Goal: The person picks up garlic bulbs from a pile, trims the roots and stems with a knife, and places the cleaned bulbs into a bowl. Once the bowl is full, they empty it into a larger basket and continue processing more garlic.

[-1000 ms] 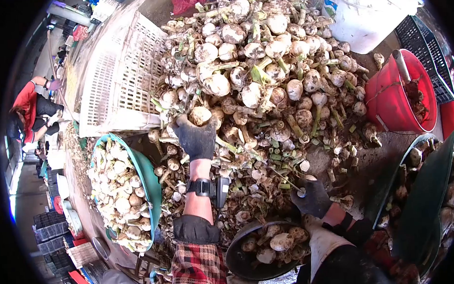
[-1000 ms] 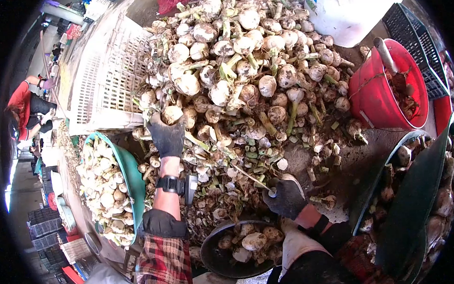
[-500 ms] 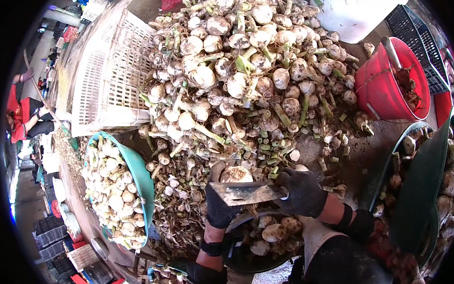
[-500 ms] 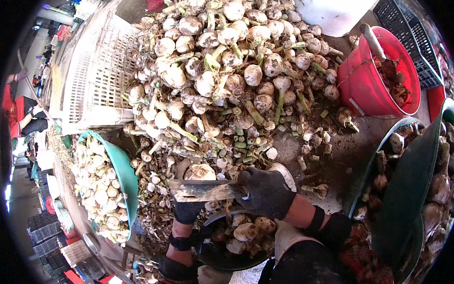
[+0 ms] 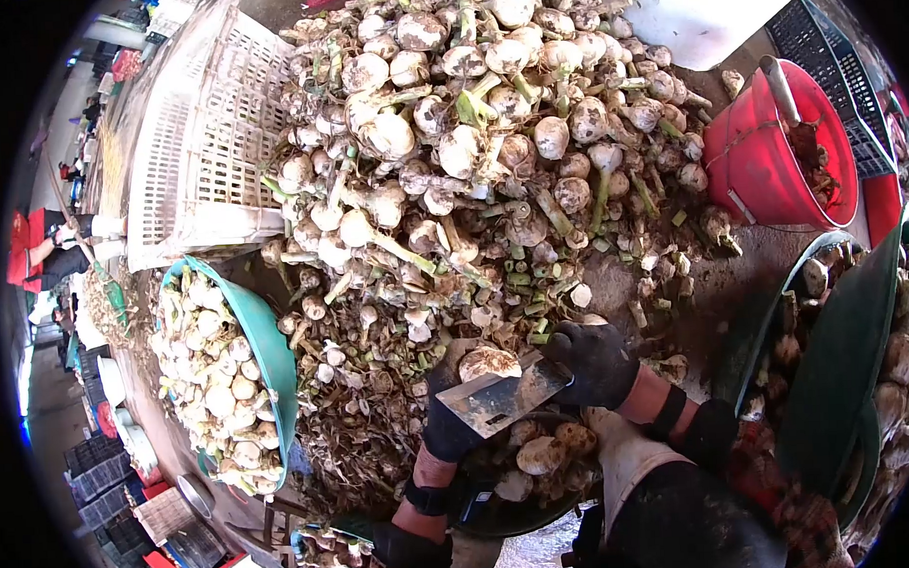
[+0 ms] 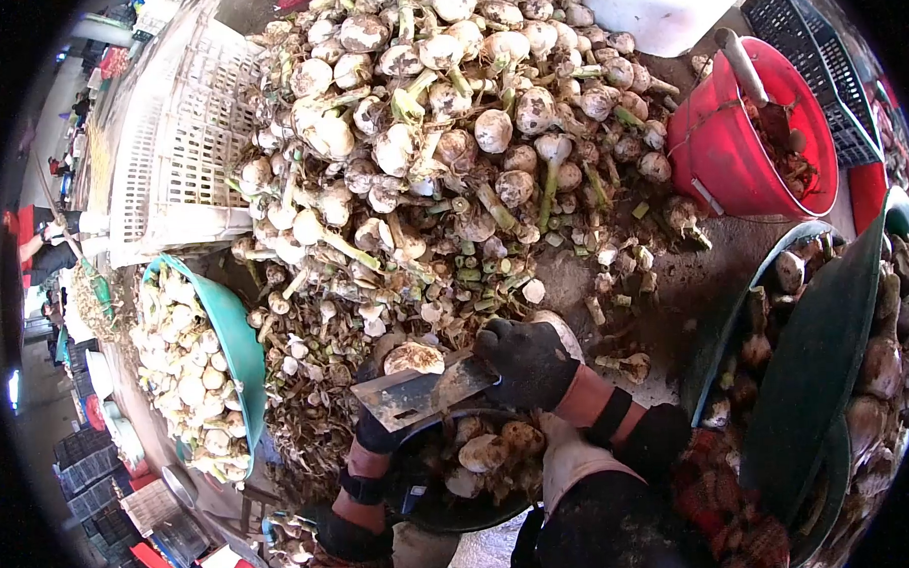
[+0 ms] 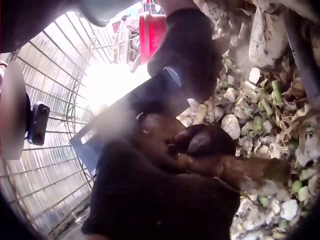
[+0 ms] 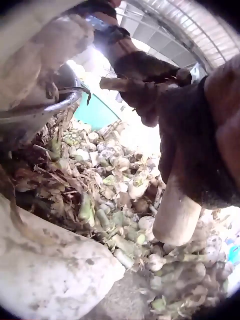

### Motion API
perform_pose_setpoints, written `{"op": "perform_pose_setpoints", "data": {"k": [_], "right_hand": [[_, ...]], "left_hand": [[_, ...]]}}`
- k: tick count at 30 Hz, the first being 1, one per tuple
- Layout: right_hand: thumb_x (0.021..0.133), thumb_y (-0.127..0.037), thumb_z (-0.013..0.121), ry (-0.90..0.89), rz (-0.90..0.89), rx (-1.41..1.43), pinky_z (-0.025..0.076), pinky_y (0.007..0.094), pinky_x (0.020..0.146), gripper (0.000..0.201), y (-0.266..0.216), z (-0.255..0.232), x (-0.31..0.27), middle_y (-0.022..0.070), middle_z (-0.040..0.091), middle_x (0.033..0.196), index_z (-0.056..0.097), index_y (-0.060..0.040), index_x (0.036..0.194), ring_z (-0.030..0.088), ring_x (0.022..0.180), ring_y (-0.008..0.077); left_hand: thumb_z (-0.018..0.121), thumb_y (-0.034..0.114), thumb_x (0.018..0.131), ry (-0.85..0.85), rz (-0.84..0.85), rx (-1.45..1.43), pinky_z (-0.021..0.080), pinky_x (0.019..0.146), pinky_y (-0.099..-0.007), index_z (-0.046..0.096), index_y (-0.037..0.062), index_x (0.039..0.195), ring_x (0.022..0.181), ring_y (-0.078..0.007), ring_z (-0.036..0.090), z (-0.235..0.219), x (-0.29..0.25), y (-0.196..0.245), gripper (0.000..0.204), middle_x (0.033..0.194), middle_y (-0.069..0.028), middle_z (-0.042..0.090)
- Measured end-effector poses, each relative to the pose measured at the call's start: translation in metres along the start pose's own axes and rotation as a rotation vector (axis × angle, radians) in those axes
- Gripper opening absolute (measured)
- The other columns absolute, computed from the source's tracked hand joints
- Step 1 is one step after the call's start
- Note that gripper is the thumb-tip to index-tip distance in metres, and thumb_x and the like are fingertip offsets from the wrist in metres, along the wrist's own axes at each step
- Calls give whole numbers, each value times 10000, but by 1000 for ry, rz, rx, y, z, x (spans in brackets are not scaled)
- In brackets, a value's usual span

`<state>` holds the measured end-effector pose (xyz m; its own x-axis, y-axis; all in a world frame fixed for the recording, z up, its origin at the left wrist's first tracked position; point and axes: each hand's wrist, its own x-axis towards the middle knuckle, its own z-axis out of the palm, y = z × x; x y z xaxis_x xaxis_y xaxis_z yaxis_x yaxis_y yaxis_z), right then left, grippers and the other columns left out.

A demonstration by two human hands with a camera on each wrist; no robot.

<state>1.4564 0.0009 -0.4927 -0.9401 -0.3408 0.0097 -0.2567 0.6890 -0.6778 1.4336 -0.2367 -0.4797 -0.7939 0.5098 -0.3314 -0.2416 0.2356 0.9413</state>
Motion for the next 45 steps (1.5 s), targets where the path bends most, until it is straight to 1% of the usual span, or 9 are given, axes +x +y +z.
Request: {"op": "perform_pose_setpoints", "data": {"k": [7, 18, 22, 24, 28, 32, 35, 40, 45], "right_hand": [[730, -211, 653, 168, 484, -72, 493, 427, 547, 180, 55, 30, -23, 176, 611, 674, 622, -49, 799, 607, 601, 369], [744, -144, 657, 254, 344, 405, 443, 360, 487, 137, -25, 16, 21, 144, 538, 564, 570, -39, 731, 564, 518, 314], [730, -243, 662, 310, 301, 395, 485, 444, 576, 249, -16, 24, 14, 193, 597, 663, 600, -27, 837, 602, 651, 402], [733, -290, 656, 100, 433, 259, 485, 458, 583, 285, -2, 44, 4, 205, 597, 666, 605, -26, 827, 603, 658, 406], [743, -315, 649, -82, 297, 314, 493, 460, 592, 291, 18, 52, -13, 207, 599, 653, 614, -32, 806, 605, 648, 401], [755, -304, 652, -133, 342, 354, 479, 470, 560, 290, 10, 50, -9, 200, 597, 634, 607, -20, 796, 593, 608, 401], [763, -304, 647, 17, 292, 283, 476, 467, 544, 298, 10, 53, -4, 196, 595, 622, 602, -11, 789, 590, 586, 394], [759, -278, 653, 28, 329, 191, 474, 456, 531, 257, 10, 50, -8, 194, 594, 624, 611, -27, 793, 594, 589, 384], [751, -266, 664, 140, 333, 306, 473, 456, 538, 229, 5, 30, 1, 192, 594, 638, 616, -46, 791, 597, 601, 384]], "left_hand": [[847, 234, 620, 110, 289, -177, 485, 889, -359, 437, -2, 1243, 994, -208, 595, 1, -1, 12, 782, 1114, -122, 598], [516, 54, 845, 575, 79, -837, 493, 916, -391, 461, 22, 1230, 1098, -248, 547, 18, 11, 20, 391, 1208, -128, 528], [616, 182, 793, 497, -3, -1291, 449, 998, -444, 471, -3, 1211, 1118, -282, 540, 39, 1, 5, 480, 1182, -160, 532], [696, 337, 704, 23, 106, -1426, 528, 809, -390, 465, -71, 1168, 981, -285, 576, 37, -1, 14, 660, 1075, -161, 557], [820, 582, 534, -424, -145, -648, 508, 793, -337, 469, -66, 1194, 918, -248, 600, -14, -11, 54, 989, 1045, -148, 589], [661, 283, 848, 382, -69, 432, 490, 590, -278, 549, 35, 984, 690, -160, 577, -88, 52, 32, 304, 836, -78, 605], [744, 458, 691, 846, -83, 1011, 504, 746, -424, 566, -34, 990, 799, -356, 636, -106, 131, 29, 602, 880, -211, 642], [777, 363, 633, 842, -204, 1039, 503, 755, -423, 569, -48, 1011, 848, -388, 633, -112, 154, 20, 596, 877, -239, 652], [761, 73, 635, 833, 224, 191, 493, 797, -316, 520, -15, 1080, 913, -180, 556, -118, 129, -16, 514, 1032, -101, 574]]}}
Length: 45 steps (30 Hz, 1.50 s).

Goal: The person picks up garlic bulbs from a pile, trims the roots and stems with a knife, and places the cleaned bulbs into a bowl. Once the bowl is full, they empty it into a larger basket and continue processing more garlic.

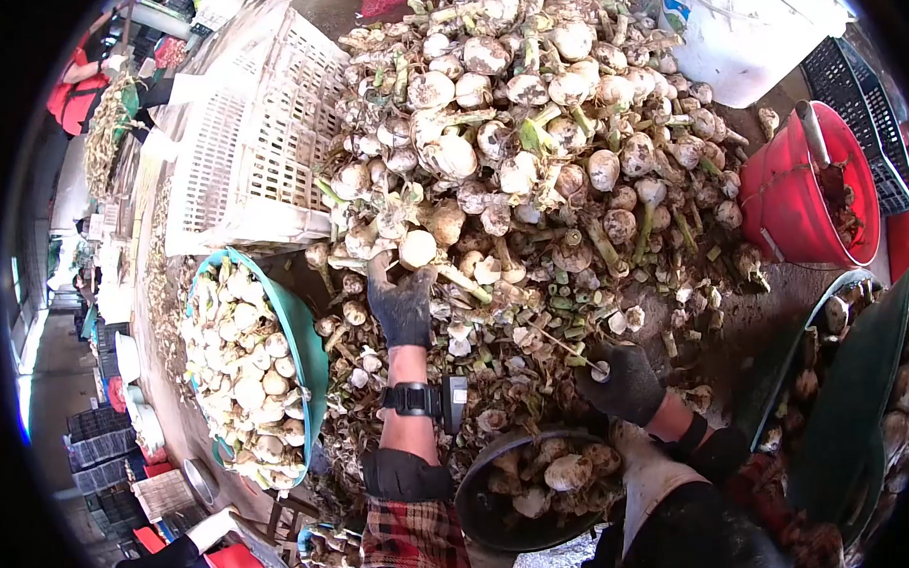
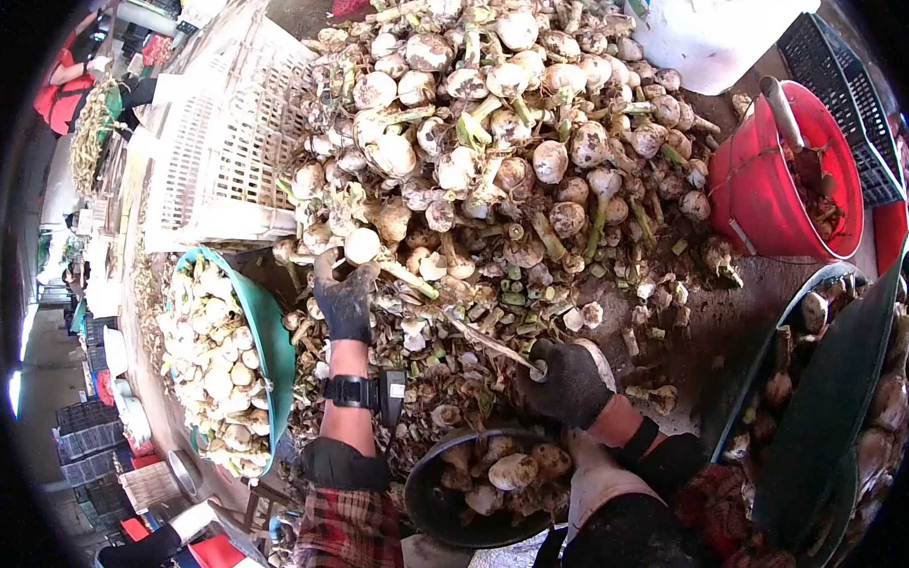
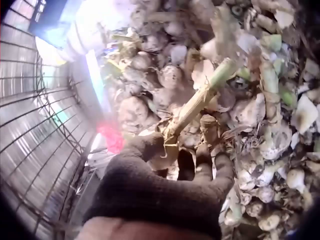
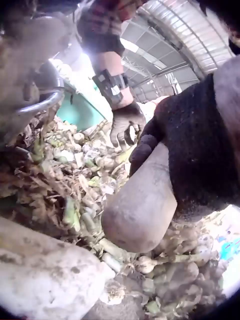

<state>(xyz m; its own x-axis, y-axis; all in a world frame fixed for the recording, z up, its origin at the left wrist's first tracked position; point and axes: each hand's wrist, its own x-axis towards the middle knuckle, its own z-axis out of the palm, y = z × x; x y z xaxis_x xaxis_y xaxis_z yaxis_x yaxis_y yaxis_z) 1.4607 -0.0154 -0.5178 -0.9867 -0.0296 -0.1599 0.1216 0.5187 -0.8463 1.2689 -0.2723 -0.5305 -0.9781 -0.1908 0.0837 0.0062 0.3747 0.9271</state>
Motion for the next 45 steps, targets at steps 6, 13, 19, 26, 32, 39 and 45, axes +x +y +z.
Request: {"op": "perform_pose_setpoints", "data": {"k": [6, 13, 19, 26, 32, 39, 45], "right_hand": [[734, -168, 666, 113, -62, -29, 469, 400, 535, 146, -27, -19, 11, 161, 569, 635, 597, -48, 781, 597, 581, 348], [690, -230, 710, -3, -127, -135, 485, 403, 576, 282, -70, -52, 18, 153, 583, 764, 572, -46, 853, 610, 676, 347], [775, -299, 653, -11, -268, -288, 496, 415, 514, 279, -77, -54, 17, 134, 563, 711, 557, -38, 797, 609, 608, 314], [665, -254, 717, -83, -221, -283, 488, 421, 552, 287, -39, -36, 17, 114, 586, 804, 589, -73, 848, 608, 641, 339], [756, -264, 635, 149, 69, -371, 485, 462, 541, 225, 42, -13, 2, 167, 608, 665, 585, -52, 814, 607, 604, 357], [748, -149, 635, 110, 74, 77, 471, 386, 521, 142, -24, -9, 11, 194, 581, 637, 605, -19, 794, 616, 601, 353], [734, -176, 649, 215, -47, 162, 480, 445, 575, 190, -43, -8, 14, 193, 581, 696, 590, -15, 817, 594, 635, 394]], "left_hand": [[659, 182, 803, -167, -248, -734, 514, 821, -302, 384, 68, 1289, 993, -180, 552, -14, -63, 44, 570, 1171, -71, 518], [692, 360, 801, -479, 2, -26, 436, 931, -358, 404, 56, 1304, 1031, -222, 555, -20, -120, 78, 655, 1221, -118, 524], [721, 194, 789, -702, 121, 215, 429, 969, -373, 453, 59, 1288, 1128, -232, 540, -35, -140, 75, 583, 1239, -123, 552], [802, 257, 660, -771, 235, 205, 449, 914, -393, 457, 19, 1273, 1033, -291, 560, -30, -141, 53, 743, 1146, -124, 550], [785, 176, 669, -692, 53, -108, 487, 795, -344, 486, 28, 1167, 912, -232, 592, -15, -133, 121, 599, 975, -116, 598], [586, -53, 796, -48, -503, -814, 545, 791, -310, 433, 60, 1236, 950, -198, 583, -10, -131, 102, 479, 1096, -88, 548], [587, 45, 809, -110, -677, -1195, 491, 939, -387, 475, -28, 1143, 1043, -260, 568, 12, -165, 110, 360, 1115, -156, 542]]}}
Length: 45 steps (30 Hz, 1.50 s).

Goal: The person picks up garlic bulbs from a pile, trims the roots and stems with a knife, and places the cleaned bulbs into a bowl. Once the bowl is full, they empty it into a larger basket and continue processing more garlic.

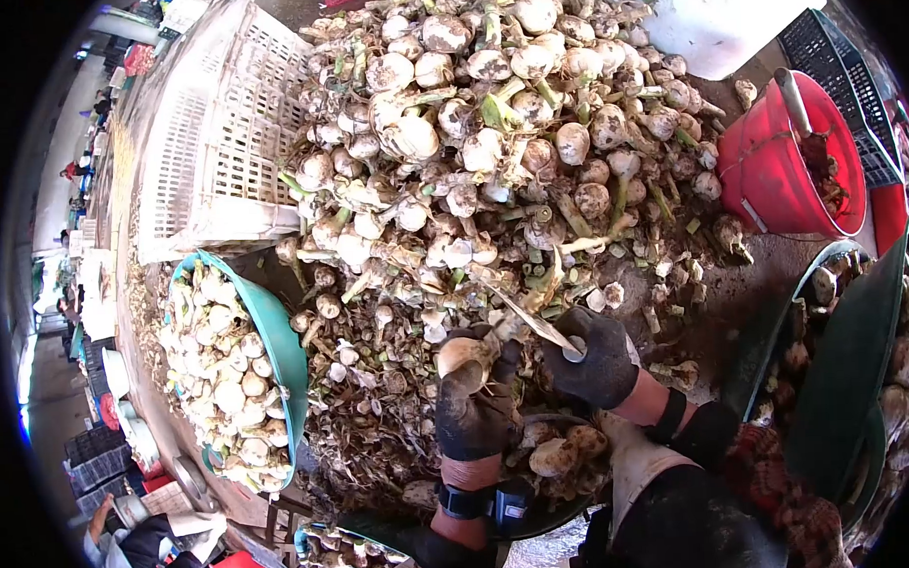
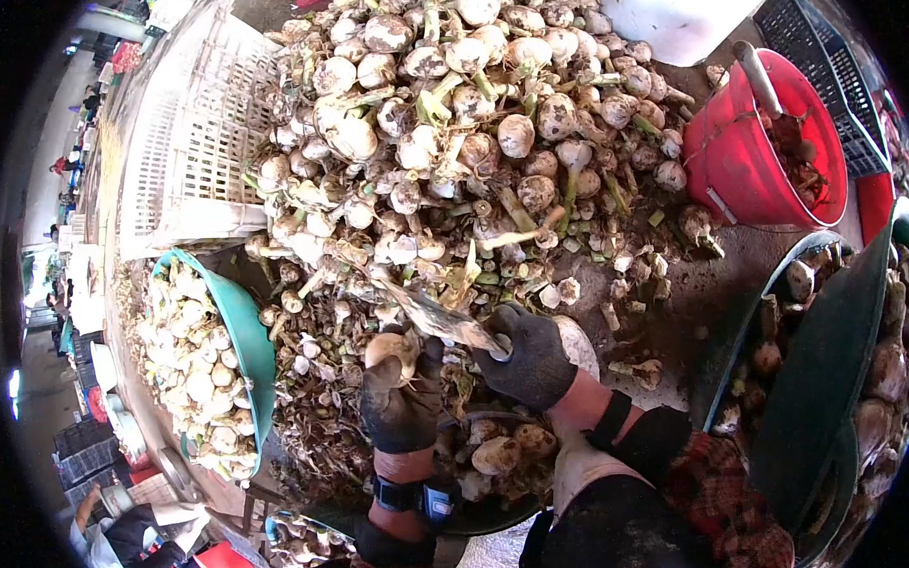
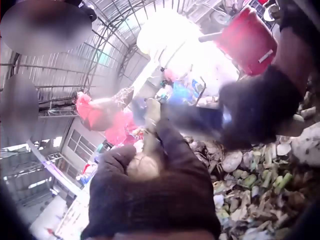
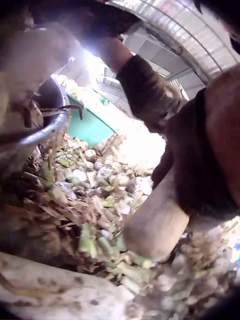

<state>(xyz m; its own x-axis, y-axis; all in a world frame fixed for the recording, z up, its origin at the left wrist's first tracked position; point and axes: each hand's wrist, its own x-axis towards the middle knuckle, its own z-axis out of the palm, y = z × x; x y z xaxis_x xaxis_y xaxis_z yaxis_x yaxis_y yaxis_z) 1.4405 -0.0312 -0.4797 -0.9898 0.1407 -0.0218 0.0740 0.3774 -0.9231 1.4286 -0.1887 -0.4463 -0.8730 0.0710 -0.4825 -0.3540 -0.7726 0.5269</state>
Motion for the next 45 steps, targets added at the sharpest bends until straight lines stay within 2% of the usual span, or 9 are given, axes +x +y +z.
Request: {"op": "perform_pose_setpoints", "data": {"k": [7, 11, 14, 16, 24, 30, 35, 39, 45], "right_hand": [[744, -290, 645, -491, 52, -193, 486, 466, 591, 261, 56, 4, -26, 198, 609, 667, 621, -49, 843, 603, 646, 396], [753, -303, 639, -557, 6, -247, 486, 474, 583, 274, 52, 8, -22, 201, 613, 671, 630, -51, 861, 608, 648, 395], [759, -310, 633, -542, 54, -275, 488, 476, 579, 288, 51, 13, -19, 197, 619, 680, 635, -51, 883, 610, 644, 393], [762, -307, 627, -460, -2, -257, 488, 478, 577, 284, 54, 13, -22, 196, 616, 671, 636, -47, 876, 607, 635, 395], [744, -294, 651, -408, 38, -261, 492, 453, 562, 267, 41, 7, -17, 193, 613, 666, 648, -44, 838, 605, 627, 387], [739, -302, 667, -264, -44, -230, 494, 439, 562, 252, 24, -4, -6, 166, 616, 668, 632, -59, 796, 612, 624, 370], [761, -329, 654, -340, -129, -317, 497, 436, 565, 303, -22, -23, 11, 166, 607, 764, 609, -54, 879, 624, 672, 350], [729, -335, 662, -422, -246, -492, 498, 439, 550, 378, -33, -23, 11, 152, 583, 836, 573, -39, 947, 623, 701, 332], [761, -279, 661, -275, -305, -515, 477, 417, 488, 223, -22, -19, 7, 117, 554, 726, 581, -71, 774, 595, 576, 304]], "left_hand": [[822, 569, 555, -802, -730, 633, 417, 956, -411, 470, -37, 1237, 1137, -272, 511, -20, -5, 68, 978, 1194, -166, 532], [611, 361, 886, -116, 147, 1377, 515, 662, -302, 555, 34, 966, 835, -170, 626, -49, 77, 112, 341, 882, -121, 623], [680, 471, 779, 356, 702, 2029, 512, 730, -397, 552, -24, 1025, 800, -362, 635, -68, 167, 116, 567, 828, -196, 641], [685, 550, 707, 548, 335, 2049, 476, 834, -452, 483, -7, 1162, 972, -431, 596, -47, 193, 116, 747, 1047, -289, 611], [707, 41, 711, 151, 749, 1064, 513, 725, -301, 544, -22, 1033, 818, -177, 607, -80, 173, 111, 366, 979, -88, 619], [615, 75, 808, -71, 150, 310, 560, 731, -351, 371, 109, 1323, 1074, -221, 546, -59, 73, 98, 571, 1217, -102, 521], [695, 297, 800, -265, 783, 1563, 446, 926, -351, 382, 2, 1274, 1077, -268, 524, -31, 55, 67, 640, 1220, -149, 488], [731, 240, 765, -329, 253, 1426, 438, 938, -375, 472, 27, 1221, 1014, -241, 593, -101, 23, 46, 566, 1174, -142, 566], [756, 251, 739, -340, 456, 1694, 442, 937, -397, 522, 58, 1219, 1046, -227, 581, -106, 16, 41, 567, 1094, -66, 636]]}}
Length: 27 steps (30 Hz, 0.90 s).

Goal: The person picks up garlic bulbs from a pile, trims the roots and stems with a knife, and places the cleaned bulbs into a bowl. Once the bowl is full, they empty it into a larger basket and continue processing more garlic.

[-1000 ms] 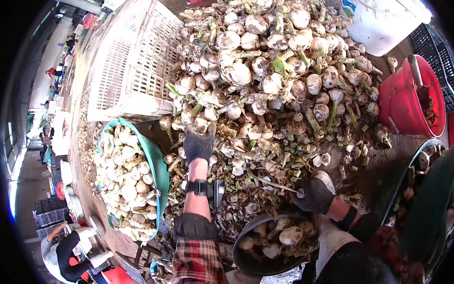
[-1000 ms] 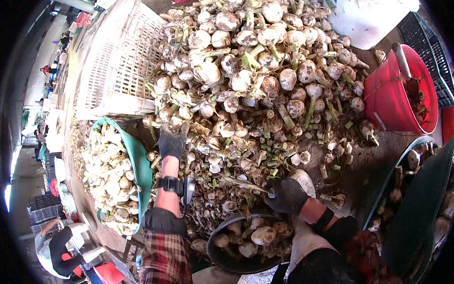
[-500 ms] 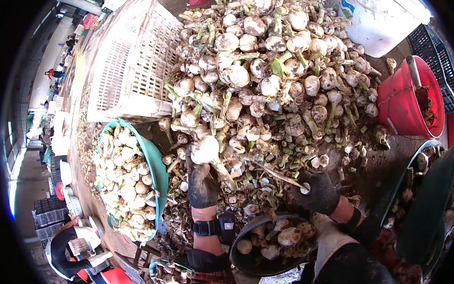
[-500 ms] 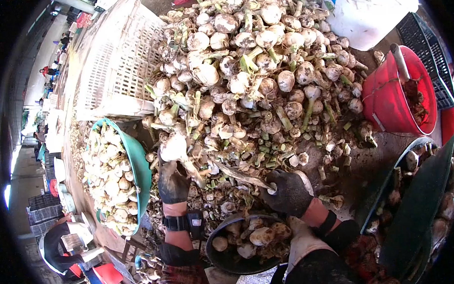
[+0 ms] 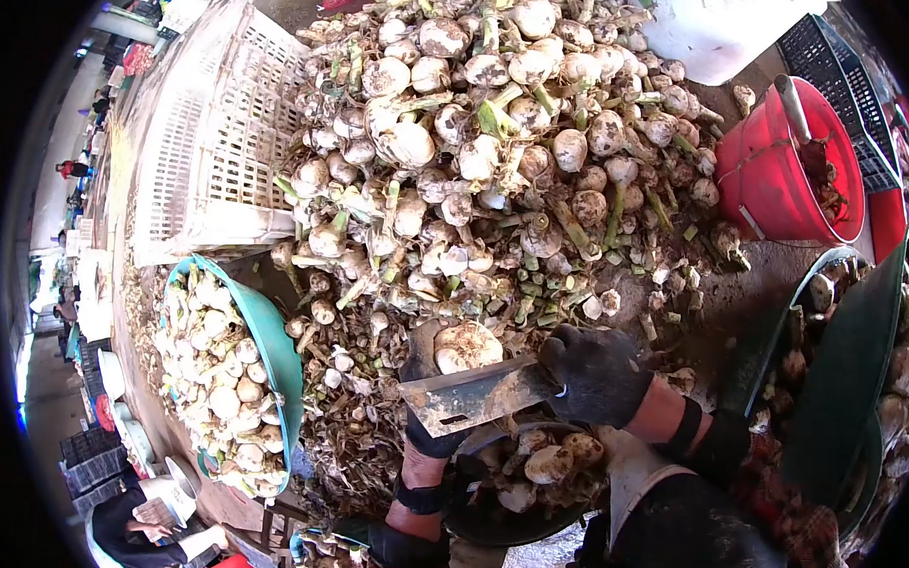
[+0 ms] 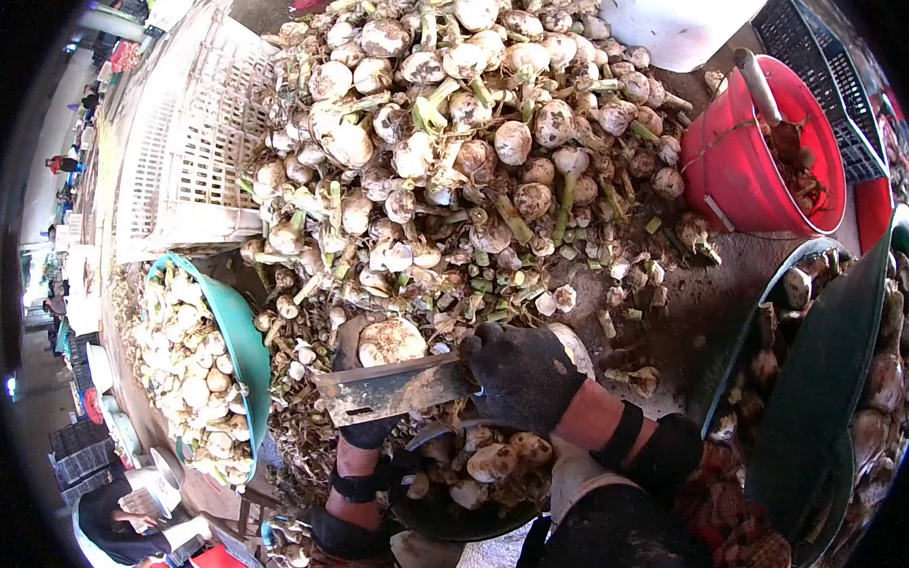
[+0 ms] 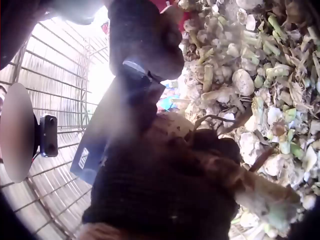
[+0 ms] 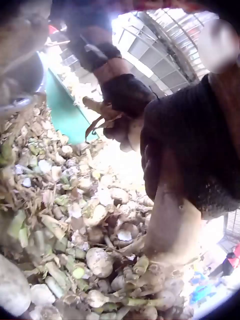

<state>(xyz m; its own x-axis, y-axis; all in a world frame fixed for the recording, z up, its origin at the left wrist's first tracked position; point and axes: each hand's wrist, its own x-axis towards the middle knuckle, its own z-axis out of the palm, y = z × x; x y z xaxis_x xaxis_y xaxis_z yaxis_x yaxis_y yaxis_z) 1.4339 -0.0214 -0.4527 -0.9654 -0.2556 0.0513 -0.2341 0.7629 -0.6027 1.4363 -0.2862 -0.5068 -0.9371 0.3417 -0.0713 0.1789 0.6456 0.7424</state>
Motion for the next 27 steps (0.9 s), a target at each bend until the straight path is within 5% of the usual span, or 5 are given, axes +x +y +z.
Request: {"op": "perform_pose_setpoints", "data": {"k": [7, 15, 19, 25, 27], "right_hand": [[688, -333, 703, -59, -44, -40, 482, 409, 524, 306, 26, 28, -12, 116, 557, 765, 582, -78, 806, 598, 632, 309], [650, -352, 710, -49, -51, 102, 483, 417, 541, 343, 36, 43, -18, 116, 570, 777, 592, -77, 817, 596, 639, 315], [705, -326, 666, -246, 324, -64, 487, 426, 532, 283, 106, 81, -28, 128, 604, 687, 594, -64, 782, 608, 604, 336], [742, -300, 643, -75, 148, 108, 508, 435, 588, 293, 31, 18, -22, 164, 609, 784, 579, -67, 907, 622, 656, 333], [736, -298, 652, -62, 107, 104, 505, 439, 588, 289, 19, 18, -19, 166, 609, 772, 583, -63, 890, 620, 661, 343]], "left_hand": [[803, 276, 670, -199, -110, -330, 436, 928, -406, 613, 60, 1085, 1025, -284, 573, -12, 23, 56, 505, 1029, -91, 636], [815, 202, 640, -147, 227, -59, 497, 779, -377, 642, 54, 942, 885, -276, 613, -9, 32, 64, 378, 934, -125, 625], [838, 270, 629, -296, -223, -769, 470, 889, -330, 489, -5, 1173, 977, -203, 596, -27, 17, 86, 702, 1039, -85, 618], [844, 357, 590, -219, -75, -34, 490, 819, -341, 504, -15, 1090, 889, -244, 616, -31, 42, 83, 710, 966, -127, 621], [835, 309, 608, -211, -59, -445, 499, 760, -374, 529, -9, 1043, 843, -269, 629, -18, 45, 81, 620, 906, -131, 624]]}}
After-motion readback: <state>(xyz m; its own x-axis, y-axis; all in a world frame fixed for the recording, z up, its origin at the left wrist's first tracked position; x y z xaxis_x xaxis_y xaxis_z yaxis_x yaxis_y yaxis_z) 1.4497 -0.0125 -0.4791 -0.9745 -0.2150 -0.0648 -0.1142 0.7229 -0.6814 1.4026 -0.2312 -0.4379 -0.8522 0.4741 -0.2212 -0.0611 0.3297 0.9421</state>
